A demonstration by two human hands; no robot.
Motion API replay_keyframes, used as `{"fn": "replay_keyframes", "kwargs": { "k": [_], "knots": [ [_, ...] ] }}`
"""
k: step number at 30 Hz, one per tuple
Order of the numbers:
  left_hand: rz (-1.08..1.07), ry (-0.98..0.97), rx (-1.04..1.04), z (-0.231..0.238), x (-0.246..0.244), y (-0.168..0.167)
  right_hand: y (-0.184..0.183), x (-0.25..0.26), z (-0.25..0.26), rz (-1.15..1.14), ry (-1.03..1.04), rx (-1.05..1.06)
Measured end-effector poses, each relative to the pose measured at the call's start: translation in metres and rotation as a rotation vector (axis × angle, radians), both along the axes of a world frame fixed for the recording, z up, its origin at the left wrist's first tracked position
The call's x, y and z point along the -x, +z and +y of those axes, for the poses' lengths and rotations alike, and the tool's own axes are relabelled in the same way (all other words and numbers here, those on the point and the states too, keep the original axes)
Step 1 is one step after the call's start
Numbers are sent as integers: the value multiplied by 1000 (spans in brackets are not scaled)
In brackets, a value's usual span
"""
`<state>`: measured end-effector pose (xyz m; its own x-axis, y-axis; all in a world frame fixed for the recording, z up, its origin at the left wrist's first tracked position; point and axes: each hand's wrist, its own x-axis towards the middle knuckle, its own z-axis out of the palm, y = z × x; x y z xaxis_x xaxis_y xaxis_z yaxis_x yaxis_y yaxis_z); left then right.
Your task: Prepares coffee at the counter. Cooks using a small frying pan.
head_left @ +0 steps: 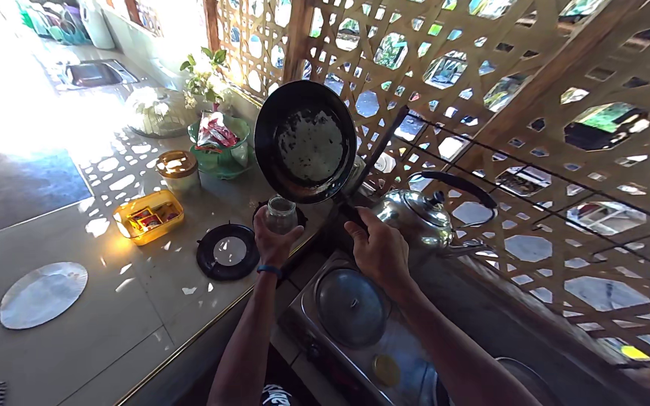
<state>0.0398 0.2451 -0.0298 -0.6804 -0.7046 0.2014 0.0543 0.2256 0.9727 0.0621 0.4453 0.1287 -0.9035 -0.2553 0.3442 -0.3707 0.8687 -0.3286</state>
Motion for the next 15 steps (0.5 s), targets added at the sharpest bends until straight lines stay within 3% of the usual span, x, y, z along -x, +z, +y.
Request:
{"fn": "replay_keyframes", "kwargs": {
  "k": [15],
  "knots": [
    [-34,-3,27,-32,-9,10,-17,-4,-29,-57,-11,13]
  ]
}}
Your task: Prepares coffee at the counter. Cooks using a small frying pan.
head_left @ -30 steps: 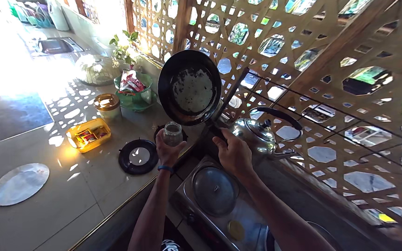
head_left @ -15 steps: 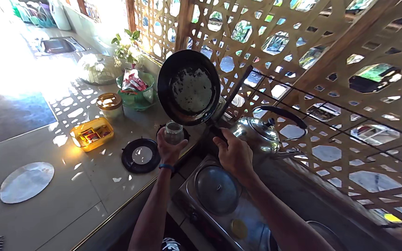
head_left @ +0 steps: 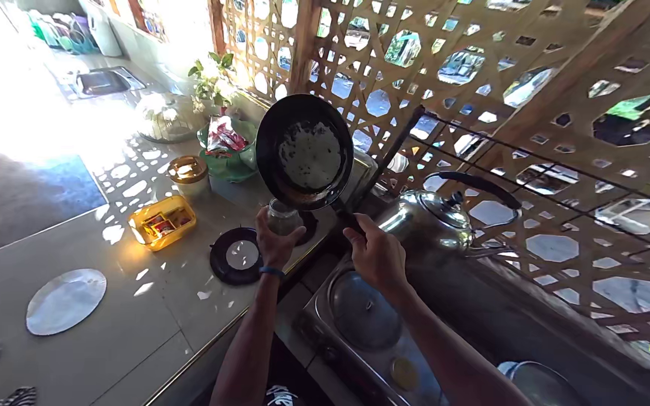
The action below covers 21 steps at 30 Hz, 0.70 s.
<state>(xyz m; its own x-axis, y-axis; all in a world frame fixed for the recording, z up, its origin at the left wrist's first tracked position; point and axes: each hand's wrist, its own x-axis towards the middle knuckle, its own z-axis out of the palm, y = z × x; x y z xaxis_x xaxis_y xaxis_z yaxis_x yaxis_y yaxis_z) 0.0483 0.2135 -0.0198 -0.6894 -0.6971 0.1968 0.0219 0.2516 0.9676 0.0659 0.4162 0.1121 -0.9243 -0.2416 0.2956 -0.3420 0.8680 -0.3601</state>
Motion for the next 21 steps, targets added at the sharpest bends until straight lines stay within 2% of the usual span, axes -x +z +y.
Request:
{"fn": "replay_keyframes", "kwargs": {
  "k": [9,13,21],
  "knots": [
    [-6,-4,33,0,-20,-2,-10,-19,1,2,10,46],
    [-1,9,19,14,-42,-4,-13,-40,14,-12,11,59],
    [-8,17,14,38,-95,14,-9,-89,34,-16,25,87]
  ]
}}
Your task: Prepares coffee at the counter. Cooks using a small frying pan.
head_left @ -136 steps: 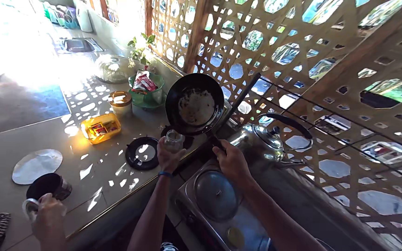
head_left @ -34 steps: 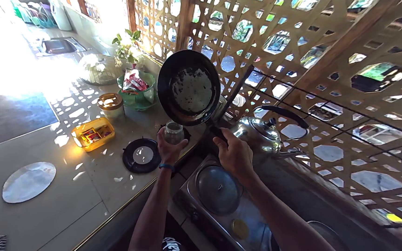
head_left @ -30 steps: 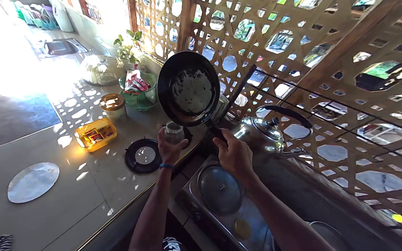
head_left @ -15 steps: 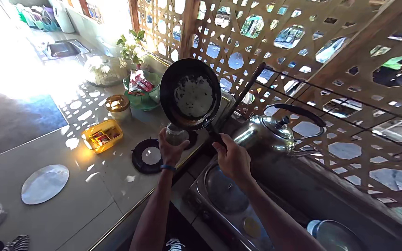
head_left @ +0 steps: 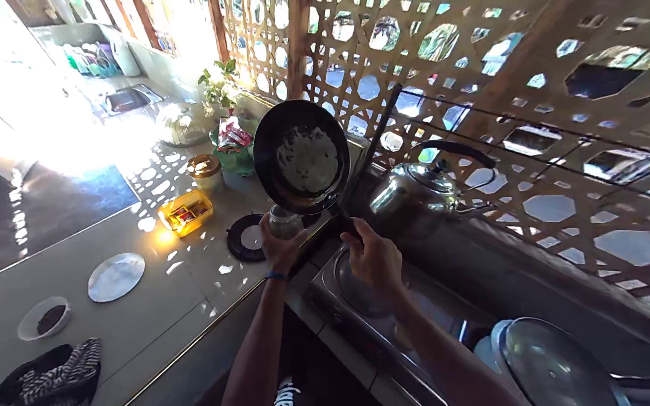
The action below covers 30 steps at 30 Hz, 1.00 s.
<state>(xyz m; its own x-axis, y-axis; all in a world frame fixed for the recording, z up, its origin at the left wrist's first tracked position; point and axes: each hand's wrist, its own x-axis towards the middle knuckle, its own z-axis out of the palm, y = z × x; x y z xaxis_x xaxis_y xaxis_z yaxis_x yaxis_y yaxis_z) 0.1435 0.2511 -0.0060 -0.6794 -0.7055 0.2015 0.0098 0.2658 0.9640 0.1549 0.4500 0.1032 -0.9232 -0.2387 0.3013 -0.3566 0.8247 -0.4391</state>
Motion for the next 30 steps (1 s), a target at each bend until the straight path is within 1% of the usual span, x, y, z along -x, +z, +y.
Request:
{"fn": "replay_keyframes", "kwargs": {
  "k": [6,12,20,25,30],
  "knots": [
    [-3,13,8,-1,-33,5,-6,-26,0,0,34,68],
    [-28,2,-16,-16,-44,-3,-14,-39,-15,-31,29,68],
    [4,-102,-23,-53,-30,-13,-28,-44,-55,97,-45,67],
    [11,-167,-22,-79,-18,-17,-34,-44,-85,100,-122,64],
    [8,-222,-12,-102,-5,-29,-40,-44,-112,73,-185,69]
  ]
}}
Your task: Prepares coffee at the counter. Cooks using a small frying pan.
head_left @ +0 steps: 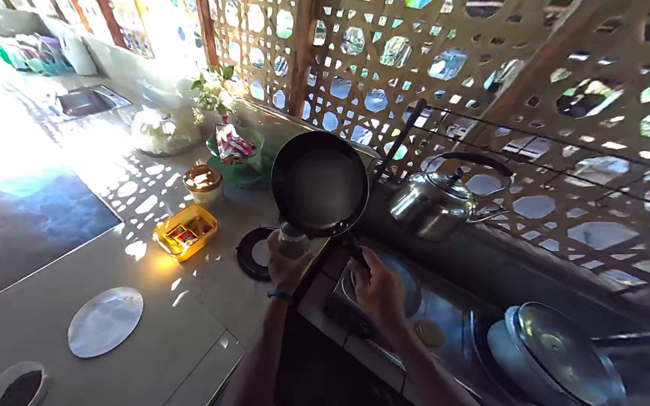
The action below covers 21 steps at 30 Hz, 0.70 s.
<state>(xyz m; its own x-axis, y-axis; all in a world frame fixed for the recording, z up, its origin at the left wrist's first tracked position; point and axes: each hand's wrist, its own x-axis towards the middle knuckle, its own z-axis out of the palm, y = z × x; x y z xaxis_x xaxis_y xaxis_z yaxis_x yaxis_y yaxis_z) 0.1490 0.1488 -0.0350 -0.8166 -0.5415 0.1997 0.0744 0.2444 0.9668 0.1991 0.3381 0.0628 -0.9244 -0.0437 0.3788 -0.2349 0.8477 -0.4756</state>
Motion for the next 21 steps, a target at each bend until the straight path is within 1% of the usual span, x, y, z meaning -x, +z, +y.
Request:
{"fn": "replay_keyframes", "kwargs": {
  "k": [8,11,21],
  "knots": [
    [-19,-105,-50,-17,16,-18,-2,-2,-26,-77,-110,-33],
    [-69,-129,-55,-21,18,-19,-1,-4,-32,-79,-138,-49],
    [-87,-187,-86,-26,24,-16,1,-8,-45,-42,-192,-76]
  ]
}}
